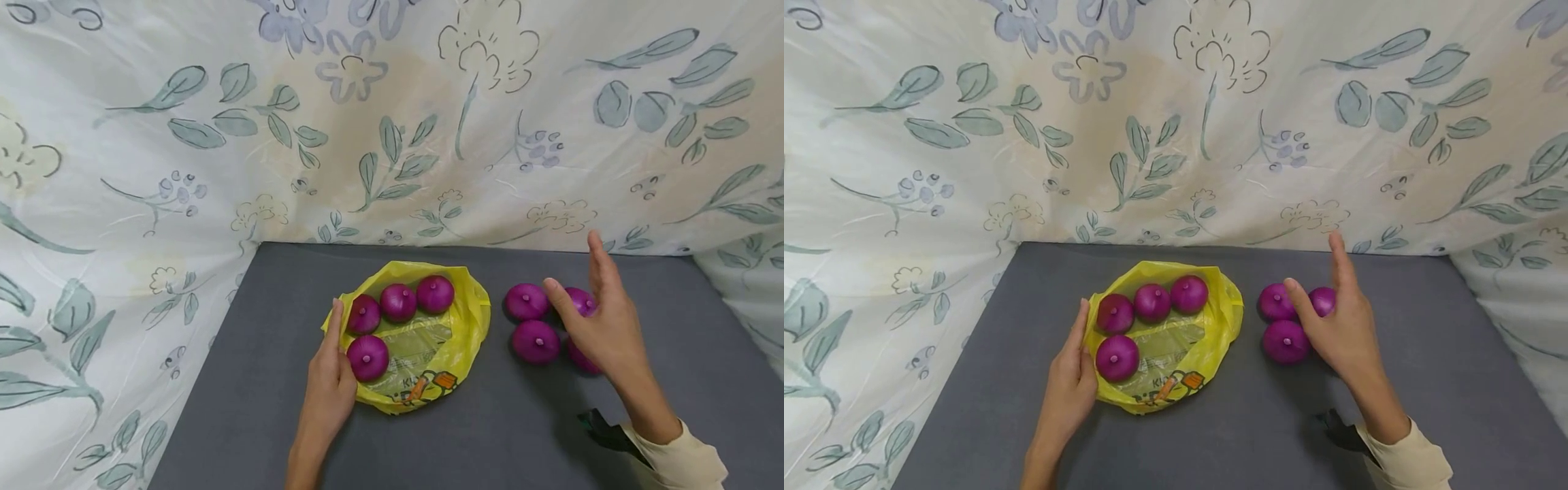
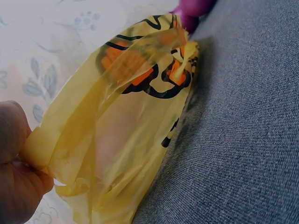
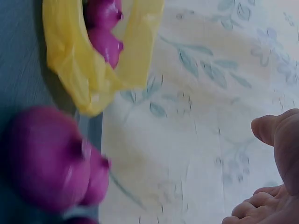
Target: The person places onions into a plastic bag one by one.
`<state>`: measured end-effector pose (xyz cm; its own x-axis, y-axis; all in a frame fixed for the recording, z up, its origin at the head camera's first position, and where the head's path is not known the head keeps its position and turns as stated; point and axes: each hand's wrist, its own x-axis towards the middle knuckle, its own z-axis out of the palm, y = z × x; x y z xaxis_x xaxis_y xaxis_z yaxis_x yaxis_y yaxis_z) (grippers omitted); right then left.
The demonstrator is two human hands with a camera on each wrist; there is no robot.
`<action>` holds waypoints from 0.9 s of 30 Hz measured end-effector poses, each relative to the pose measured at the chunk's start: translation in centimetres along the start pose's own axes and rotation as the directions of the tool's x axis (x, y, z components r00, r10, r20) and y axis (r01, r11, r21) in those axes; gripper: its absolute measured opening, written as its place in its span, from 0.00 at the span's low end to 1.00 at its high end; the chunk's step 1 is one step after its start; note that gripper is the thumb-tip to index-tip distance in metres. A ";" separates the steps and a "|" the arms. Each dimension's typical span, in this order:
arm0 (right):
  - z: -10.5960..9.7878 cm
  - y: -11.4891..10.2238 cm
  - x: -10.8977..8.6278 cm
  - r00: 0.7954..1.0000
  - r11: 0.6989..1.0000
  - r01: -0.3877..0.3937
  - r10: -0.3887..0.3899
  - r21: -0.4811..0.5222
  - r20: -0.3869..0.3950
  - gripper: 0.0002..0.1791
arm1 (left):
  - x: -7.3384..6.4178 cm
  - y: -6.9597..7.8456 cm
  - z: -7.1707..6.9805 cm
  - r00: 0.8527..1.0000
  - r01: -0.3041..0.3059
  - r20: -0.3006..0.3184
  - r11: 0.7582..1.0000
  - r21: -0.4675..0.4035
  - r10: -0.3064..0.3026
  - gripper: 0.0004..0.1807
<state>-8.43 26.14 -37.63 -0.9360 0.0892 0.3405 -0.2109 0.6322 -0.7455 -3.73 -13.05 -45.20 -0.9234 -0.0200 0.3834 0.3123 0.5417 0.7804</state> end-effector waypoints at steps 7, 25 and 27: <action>-2.8 1.6 -1.2 0.997 0.997 -0.073 0.073 0.019 -0.037 0.53 | -0.1 0.1 -0.2 1.000 0.016 0.012 1.000 -0.014 -0.015 0.46; -5.6 5.5 -4.8 0.954 0.970 -0.234 0.242 0.066 -0.177 0.52 | -0.1 -0.1 -0.4 0.999 0.035 0.022 0.998 -0.052 -0.034 0.47; -5.8 5.9 -5.3 0.945 0.964 -0.256 0.265 0.072 -0.190 0.52 | -0.1 -0.1 -0.3 0.999 0.036 0.023 0.998 -0.046 -0.035 0.47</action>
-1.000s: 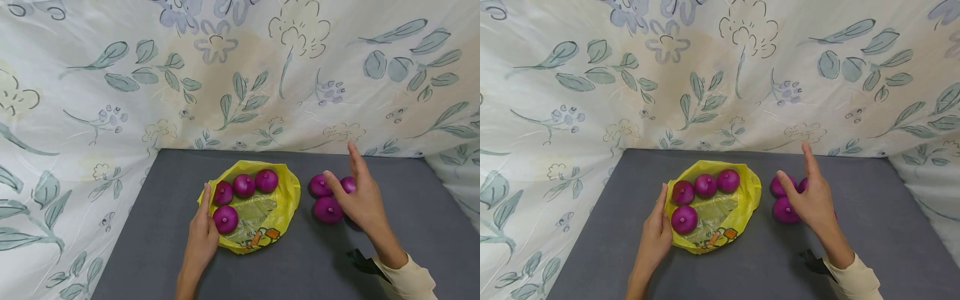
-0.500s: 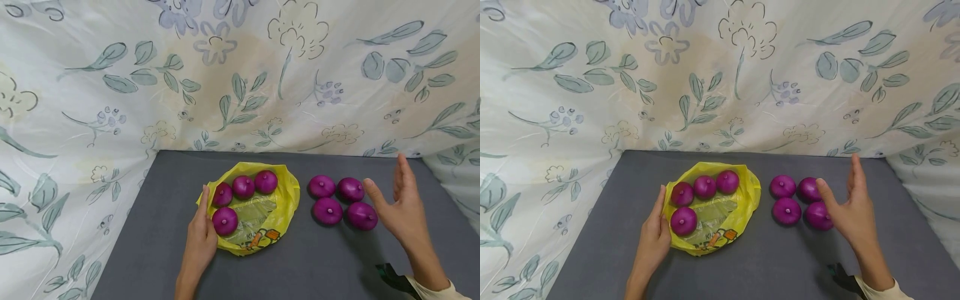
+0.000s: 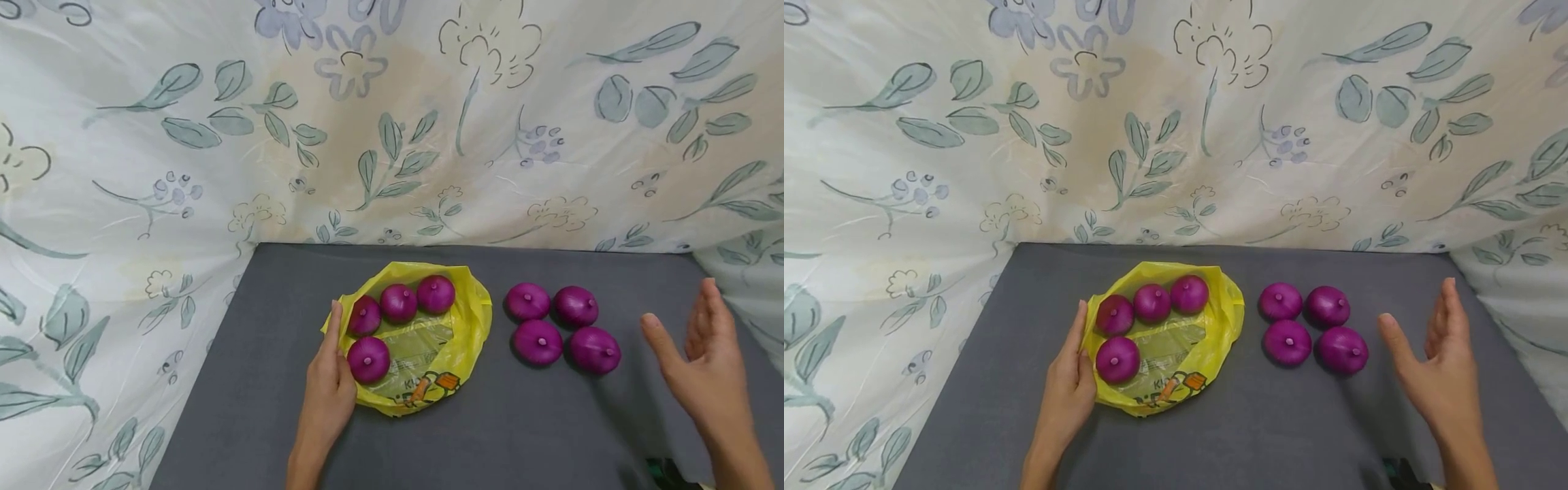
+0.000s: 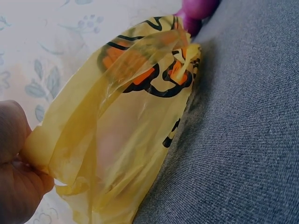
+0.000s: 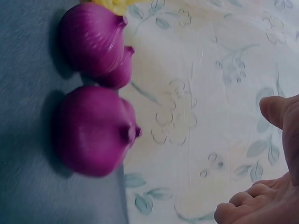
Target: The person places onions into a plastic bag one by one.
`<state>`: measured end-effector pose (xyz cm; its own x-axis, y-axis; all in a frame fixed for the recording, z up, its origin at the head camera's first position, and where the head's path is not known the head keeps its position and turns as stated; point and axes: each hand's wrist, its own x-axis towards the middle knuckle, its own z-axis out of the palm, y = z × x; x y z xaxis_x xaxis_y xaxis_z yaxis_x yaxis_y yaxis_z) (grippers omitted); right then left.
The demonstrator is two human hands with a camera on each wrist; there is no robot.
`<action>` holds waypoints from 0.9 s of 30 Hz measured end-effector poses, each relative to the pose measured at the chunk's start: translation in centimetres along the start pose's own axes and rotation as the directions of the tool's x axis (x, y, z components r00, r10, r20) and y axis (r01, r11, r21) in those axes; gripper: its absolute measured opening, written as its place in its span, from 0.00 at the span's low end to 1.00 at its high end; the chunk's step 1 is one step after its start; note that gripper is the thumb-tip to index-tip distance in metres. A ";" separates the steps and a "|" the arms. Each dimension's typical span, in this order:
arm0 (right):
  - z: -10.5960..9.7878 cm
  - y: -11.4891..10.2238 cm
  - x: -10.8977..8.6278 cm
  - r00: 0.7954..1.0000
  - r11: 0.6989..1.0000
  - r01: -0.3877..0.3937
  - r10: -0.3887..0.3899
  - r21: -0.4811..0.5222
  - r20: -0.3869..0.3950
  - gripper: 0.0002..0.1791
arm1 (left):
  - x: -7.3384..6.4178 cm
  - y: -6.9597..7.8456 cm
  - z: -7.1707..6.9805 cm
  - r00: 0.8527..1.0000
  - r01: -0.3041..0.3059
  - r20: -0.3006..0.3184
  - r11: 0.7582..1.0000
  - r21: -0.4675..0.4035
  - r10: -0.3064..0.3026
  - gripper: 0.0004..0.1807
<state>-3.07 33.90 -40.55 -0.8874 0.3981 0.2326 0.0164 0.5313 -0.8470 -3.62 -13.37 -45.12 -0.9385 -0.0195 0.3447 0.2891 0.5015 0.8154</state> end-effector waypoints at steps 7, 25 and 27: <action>-1.6 1.9 -1.0 0.991 0.995 -0.103 0.103 -0.001 -0.085 0.51 | 0.0 0.0 0.3 1.000 0.003 0.001 1.000 0.015 -0.003 0.46; -2.8 4.9 -2.1 0.961 0.960 -0.197 0.229 0.200 -0.154 0.49 | 0.0 0.1 0.3 1.000 0.015 -0.013 1.000 -0.007 -0.015 0.45; -2.5 5.2 -2.5 0.962 0.965 -0.222 0.240 0.143 -0.127 0.51 | 0.0 0.2 0.3 1.000 0.018 -0.012 1.000 0.002 -0.018 0.46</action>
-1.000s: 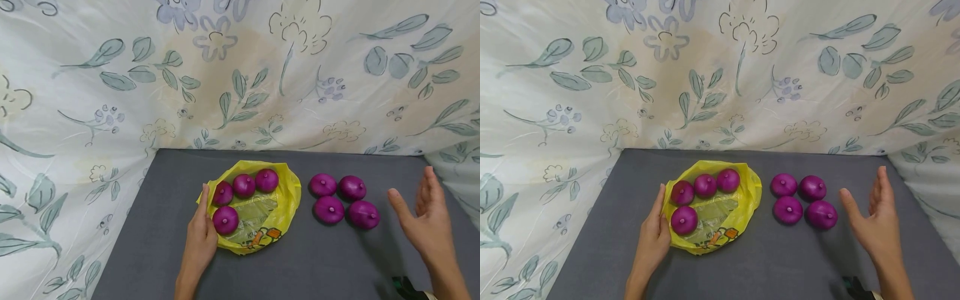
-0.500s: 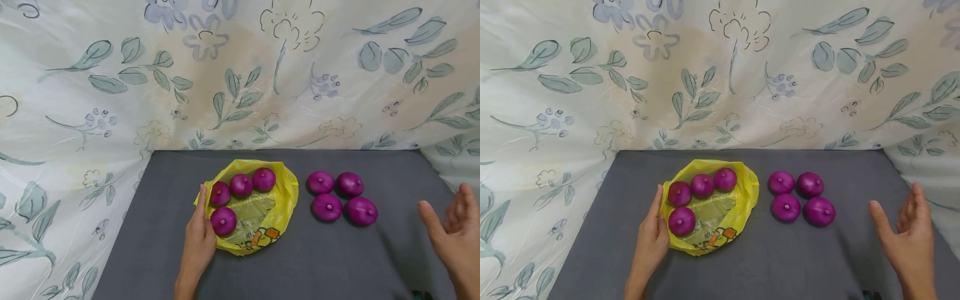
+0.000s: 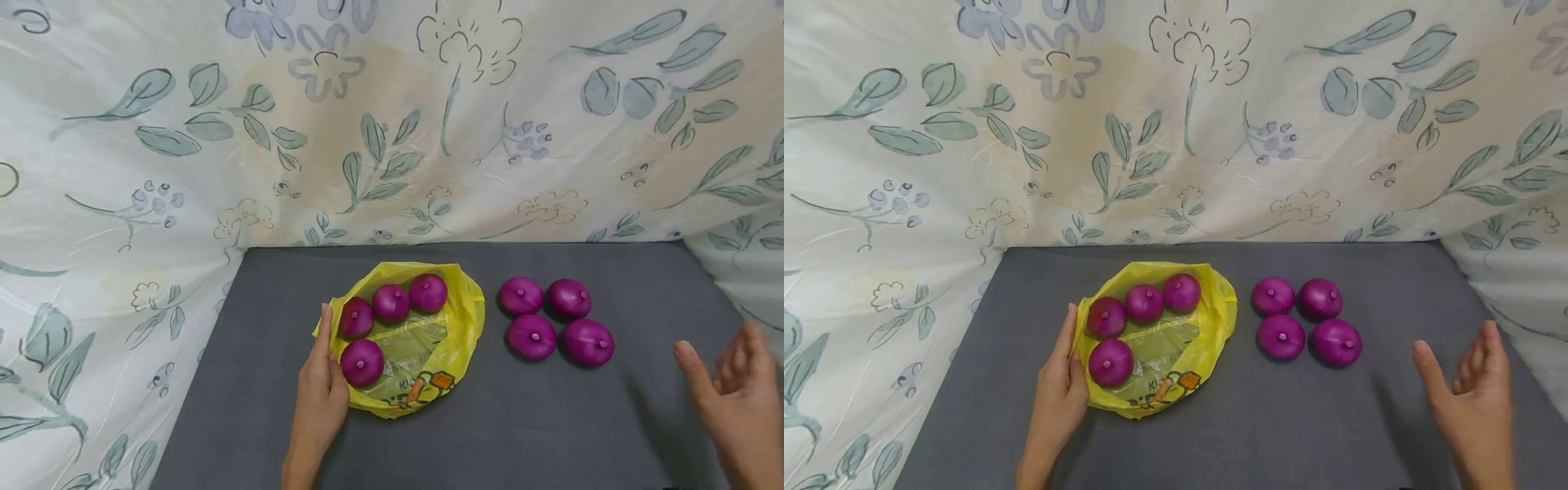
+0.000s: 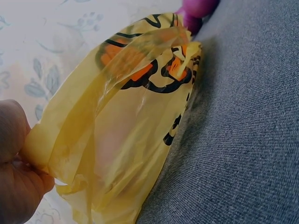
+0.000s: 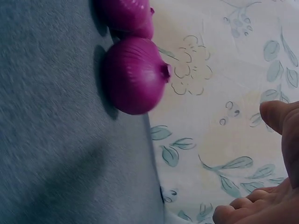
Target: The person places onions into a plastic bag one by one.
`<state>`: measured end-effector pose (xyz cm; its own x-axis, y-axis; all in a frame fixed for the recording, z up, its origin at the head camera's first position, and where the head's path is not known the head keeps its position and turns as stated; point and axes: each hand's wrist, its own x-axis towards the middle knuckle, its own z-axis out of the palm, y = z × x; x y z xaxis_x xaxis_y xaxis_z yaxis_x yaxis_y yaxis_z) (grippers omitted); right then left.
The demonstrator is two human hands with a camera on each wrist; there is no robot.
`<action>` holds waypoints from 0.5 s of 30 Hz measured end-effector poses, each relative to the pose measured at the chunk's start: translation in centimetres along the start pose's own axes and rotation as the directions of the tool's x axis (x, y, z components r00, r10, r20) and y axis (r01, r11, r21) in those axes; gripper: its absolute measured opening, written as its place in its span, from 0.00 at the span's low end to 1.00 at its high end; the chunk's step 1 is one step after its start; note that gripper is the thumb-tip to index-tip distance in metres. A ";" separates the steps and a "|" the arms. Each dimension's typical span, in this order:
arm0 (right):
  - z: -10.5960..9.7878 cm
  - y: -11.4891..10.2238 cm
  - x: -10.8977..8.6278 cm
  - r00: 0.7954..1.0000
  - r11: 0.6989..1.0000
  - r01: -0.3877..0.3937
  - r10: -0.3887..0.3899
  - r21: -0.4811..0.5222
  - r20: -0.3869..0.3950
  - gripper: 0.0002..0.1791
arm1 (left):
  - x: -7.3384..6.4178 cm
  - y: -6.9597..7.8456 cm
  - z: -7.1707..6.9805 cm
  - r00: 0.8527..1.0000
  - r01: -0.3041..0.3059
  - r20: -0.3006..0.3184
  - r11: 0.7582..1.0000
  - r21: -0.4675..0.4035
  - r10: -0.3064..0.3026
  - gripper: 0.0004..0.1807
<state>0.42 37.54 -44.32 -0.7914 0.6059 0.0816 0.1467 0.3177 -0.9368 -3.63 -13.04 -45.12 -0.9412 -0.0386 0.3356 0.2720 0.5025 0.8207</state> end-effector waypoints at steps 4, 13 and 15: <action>0.5 0.5 -0.4 0.998 1.000 -0.011 0.010 0.004 0.068 0.53 | 0.0 0.1 -0.1 1.000 0.007 0.002 1.000 0.004 -0.007 0.48; 1.8 1.5 -1.0 0.970 0.994 0.061 -0.039 -0.088 0.240 0.55 | -0.1 0.3 -0.1 1.000 0.003 0.001 1.000 -0.011 -0.003 0.48; 1.9 1.6 -1.1 0.957 0.992 0.081 -0.049 -0.099 0.287 0.55 | -0.1 0.3 0.0 1.000 0.000 -0.001 1.000 -0.007 0.000 0.48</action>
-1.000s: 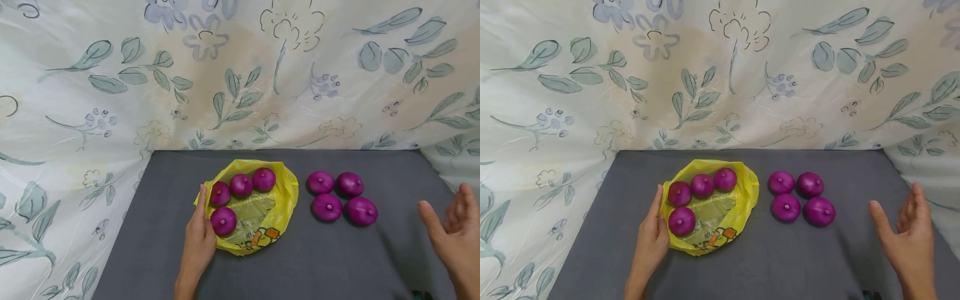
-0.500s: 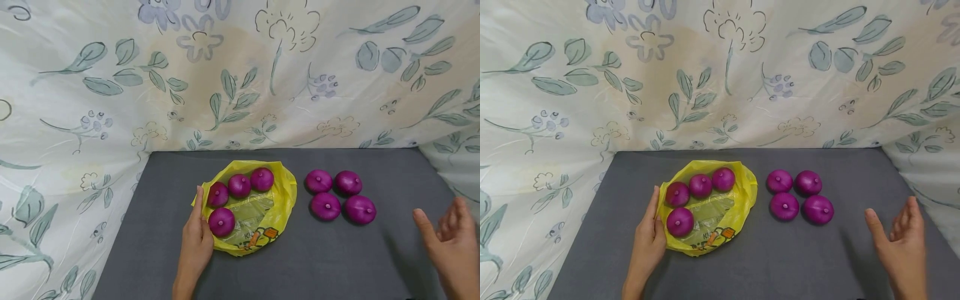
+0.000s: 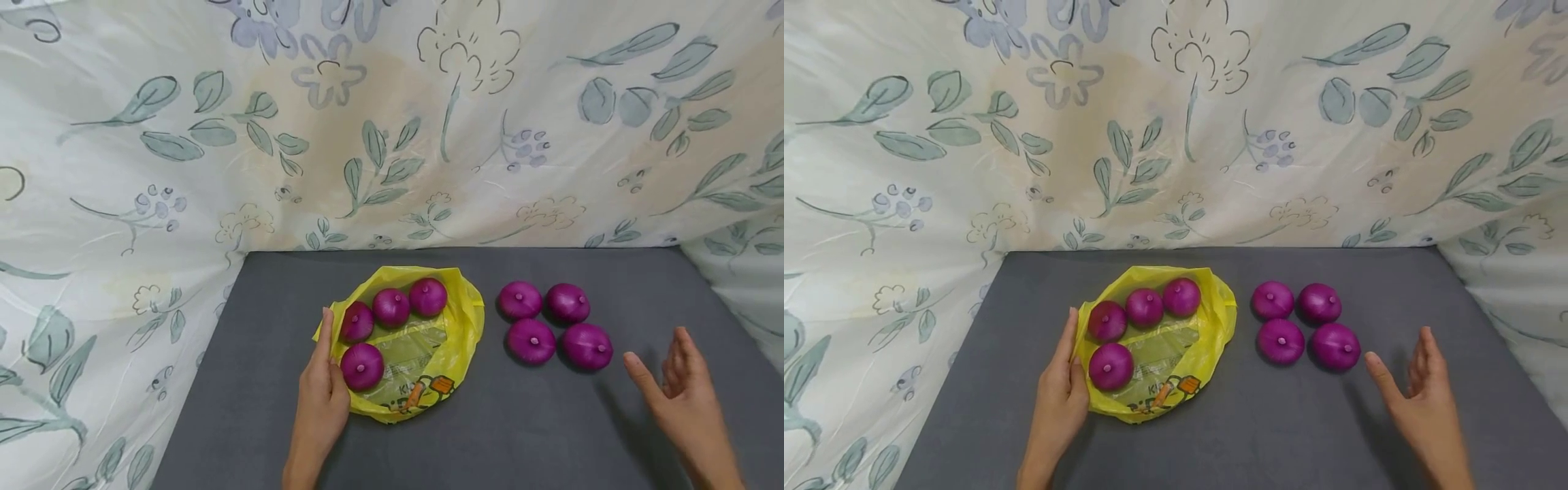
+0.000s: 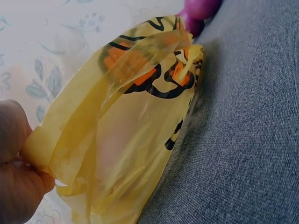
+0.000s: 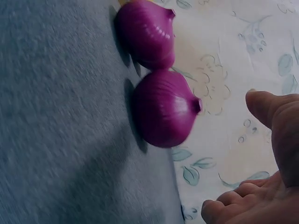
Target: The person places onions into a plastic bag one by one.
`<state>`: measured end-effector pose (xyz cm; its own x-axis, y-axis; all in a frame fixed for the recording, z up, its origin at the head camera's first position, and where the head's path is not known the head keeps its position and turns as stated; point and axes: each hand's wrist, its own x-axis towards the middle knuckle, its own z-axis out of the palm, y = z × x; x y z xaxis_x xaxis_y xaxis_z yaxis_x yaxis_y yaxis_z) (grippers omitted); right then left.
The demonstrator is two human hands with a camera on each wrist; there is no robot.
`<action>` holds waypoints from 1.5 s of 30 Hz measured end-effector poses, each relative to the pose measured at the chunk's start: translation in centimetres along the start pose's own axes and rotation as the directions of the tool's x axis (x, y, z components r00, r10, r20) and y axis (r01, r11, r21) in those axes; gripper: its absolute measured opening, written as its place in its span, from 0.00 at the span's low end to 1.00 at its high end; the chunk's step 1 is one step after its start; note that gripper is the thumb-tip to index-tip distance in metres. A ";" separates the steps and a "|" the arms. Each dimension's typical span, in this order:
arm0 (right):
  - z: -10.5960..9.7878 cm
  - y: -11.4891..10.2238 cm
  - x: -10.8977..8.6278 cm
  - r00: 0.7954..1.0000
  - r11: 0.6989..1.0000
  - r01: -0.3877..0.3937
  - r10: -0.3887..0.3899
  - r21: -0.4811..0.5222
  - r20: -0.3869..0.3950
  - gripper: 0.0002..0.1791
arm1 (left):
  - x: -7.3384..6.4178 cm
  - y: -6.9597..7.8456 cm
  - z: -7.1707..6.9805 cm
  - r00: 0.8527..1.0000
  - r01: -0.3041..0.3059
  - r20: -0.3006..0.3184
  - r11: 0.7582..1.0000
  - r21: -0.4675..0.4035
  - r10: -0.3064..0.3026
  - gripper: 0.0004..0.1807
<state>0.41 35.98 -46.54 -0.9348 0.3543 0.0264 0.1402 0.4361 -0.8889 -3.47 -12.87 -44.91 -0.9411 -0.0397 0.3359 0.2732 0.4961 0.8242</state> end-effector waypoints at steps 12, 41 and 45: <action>2.4 -0.7 -0.2 0.994 0.996 0.021 -0.012 -0.086 0.107 0.56 | -0.3 -0.3 -0.1 1.000 -0.008 0.007 1.000 0.000 0.008 0.48; 4.1 -0.9 0.8 0.994 0.984 0.028 -0.008 -0.178 0.112 0.59 | -0.3 -0.5 -0.4 1.000 0.003 0.024 1.000 -0.001 -0.003 0.48; 4.2 -0.8 1.0 0.993 0.977 0.016 0.009 -0.211 0.118 0.60 | -0.2 -0.4 -0.5 1.000 0.001 0.016 1.000 0.005 -0.001 0.46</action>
<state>-2.05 32.50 -47.73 -0.9654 0.2582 -0.0362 0.1911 0.6064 -0.7718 -3.27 -13.47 -45.11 -0.9442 -0.0266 0.3283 0.2716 0.5008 0.8218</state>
